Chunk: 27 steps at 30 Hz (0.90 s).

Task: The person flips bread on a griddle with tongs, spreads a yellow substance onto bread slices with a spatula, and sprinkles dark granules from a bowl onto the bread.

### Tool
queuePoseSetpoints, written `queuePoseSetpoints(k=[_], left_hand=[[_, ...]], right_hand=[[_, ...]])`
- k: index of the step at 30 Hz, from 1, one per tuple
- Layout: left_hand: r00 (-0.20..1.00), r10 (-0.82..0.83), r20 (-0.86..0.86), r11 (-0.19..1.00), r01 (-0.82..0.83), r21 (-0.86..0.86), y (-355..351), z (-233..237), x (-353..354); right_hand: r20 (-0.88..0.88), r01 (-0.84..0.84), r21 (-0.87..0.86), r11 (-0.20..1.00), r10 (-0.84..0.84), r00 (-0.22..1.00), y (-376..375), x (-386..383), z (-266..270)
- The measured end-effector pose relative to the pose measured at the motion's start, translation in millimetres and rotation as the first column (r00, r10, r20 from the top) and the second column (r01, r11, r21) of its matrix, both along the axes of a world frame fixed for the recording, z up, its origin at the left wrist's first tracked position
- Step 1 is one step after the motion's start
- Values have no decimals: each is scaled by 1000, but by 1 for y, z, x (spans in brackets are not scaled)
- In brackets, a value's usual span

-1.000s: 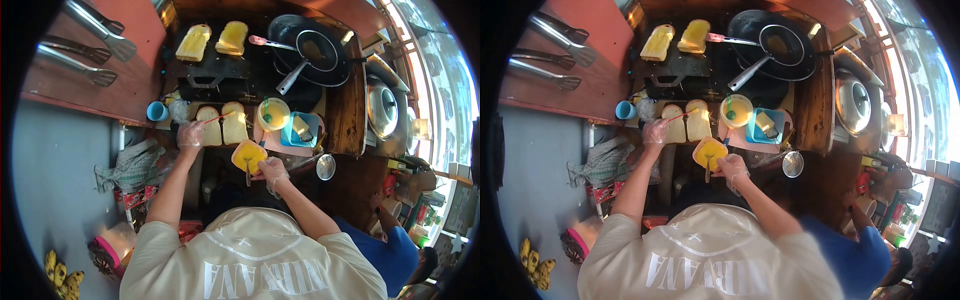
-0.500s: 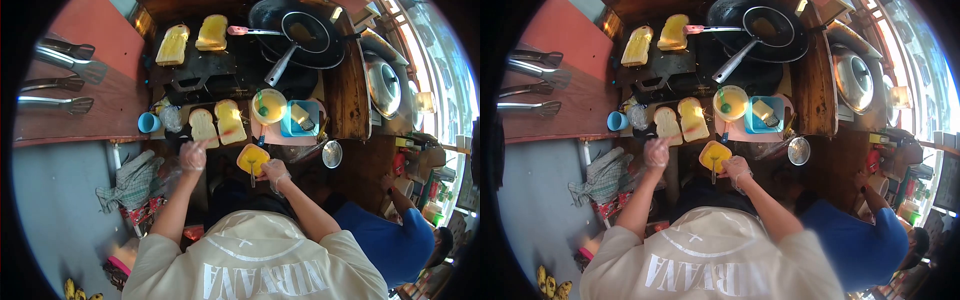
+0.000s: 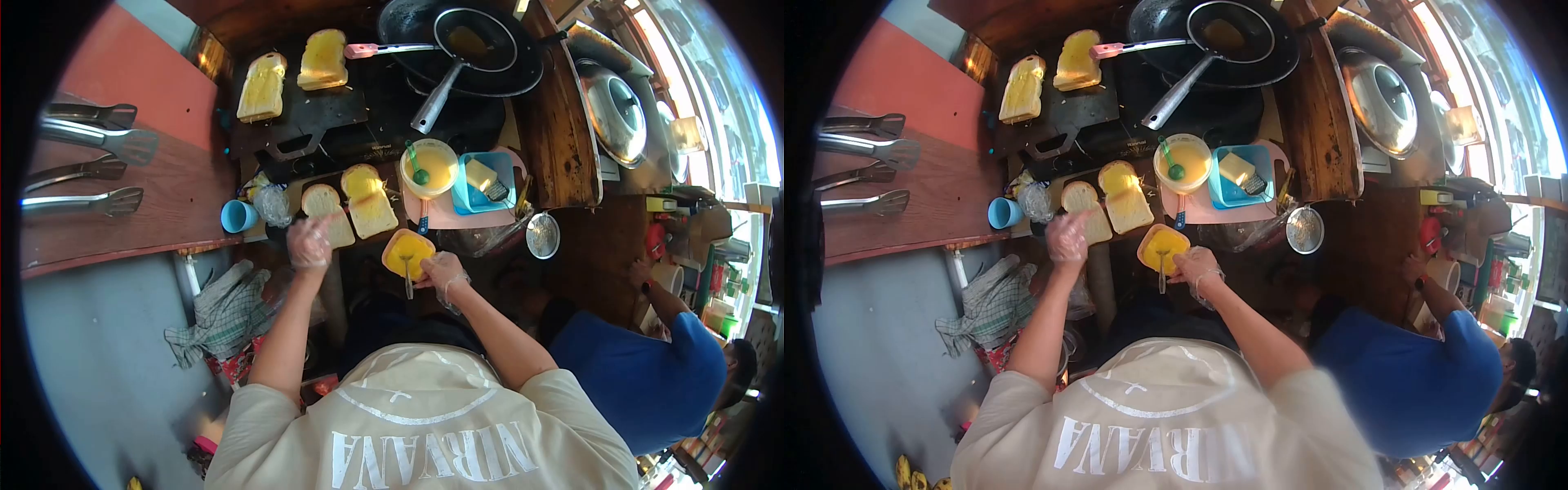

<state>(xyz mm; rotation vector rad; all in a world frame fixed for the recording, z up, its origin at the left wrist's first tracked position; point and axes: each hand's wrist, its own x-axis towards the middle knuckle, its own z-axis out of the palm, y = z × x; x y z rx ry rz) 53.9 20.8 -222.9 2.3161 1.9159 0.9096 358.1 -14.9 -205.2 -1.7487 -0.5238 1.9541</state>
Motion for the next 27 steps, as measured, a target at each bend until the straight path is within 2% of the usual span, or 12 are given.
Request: queuePoseSetpoints(k=[1,3,5,7,9,12,17,21,23,24,25,27], left_hand=[[1000,-9,0,1000,9,-3,14,0,-2],[993,121,14,992,-122,30,36,-3,-5],[995,104,12,995,-104,-1,30,-10,-7],[992,-116,-58,990,111,-82,0,-9,-9],[988,-128,-80,988,120,-98,-22,6,-4],[999,-17,44,1000,17,14,-23,12,-5],[994,-107,-26,994,108,22,-10,18,-9],[999,26,-23,1000,-26,1,-30,14,-33],[995,59,80,996,-64,61,-31,19,-25],[984,-55,170,998,47,48,-23,16,-22],[984,-57,170,997,49,51,-17,14,-23],[999,28,27,1000,-29,13,-5,12,-20]], right_hand=[[11,-4,1,1000,4,1000,1,-1,1],[28,1,-3,1000,-1,1000,1,-2,3],[33,5,-20,1000,-4,999,1,-2,4],[13,2,-11,1000,-2,1000,0,-1,0],[-11,13,2,1000,-13,1000,1,-1,-1],[-7,22,-3,1000,-22,1000,-2,0,-2],[28,13,-38,999,-12,1000,1,-3,4],[22,34,-12,999,-33,999,-4,-4,0],[32,27,-25,999,-26,999,-5,-4,-6],[29,27,-22,999,-26,999,-5,-7,-6],[25,42,-22,999,-41,999,-6,-9,-6],[28,64,-22,998,-63,998,-7,-11,-3]])
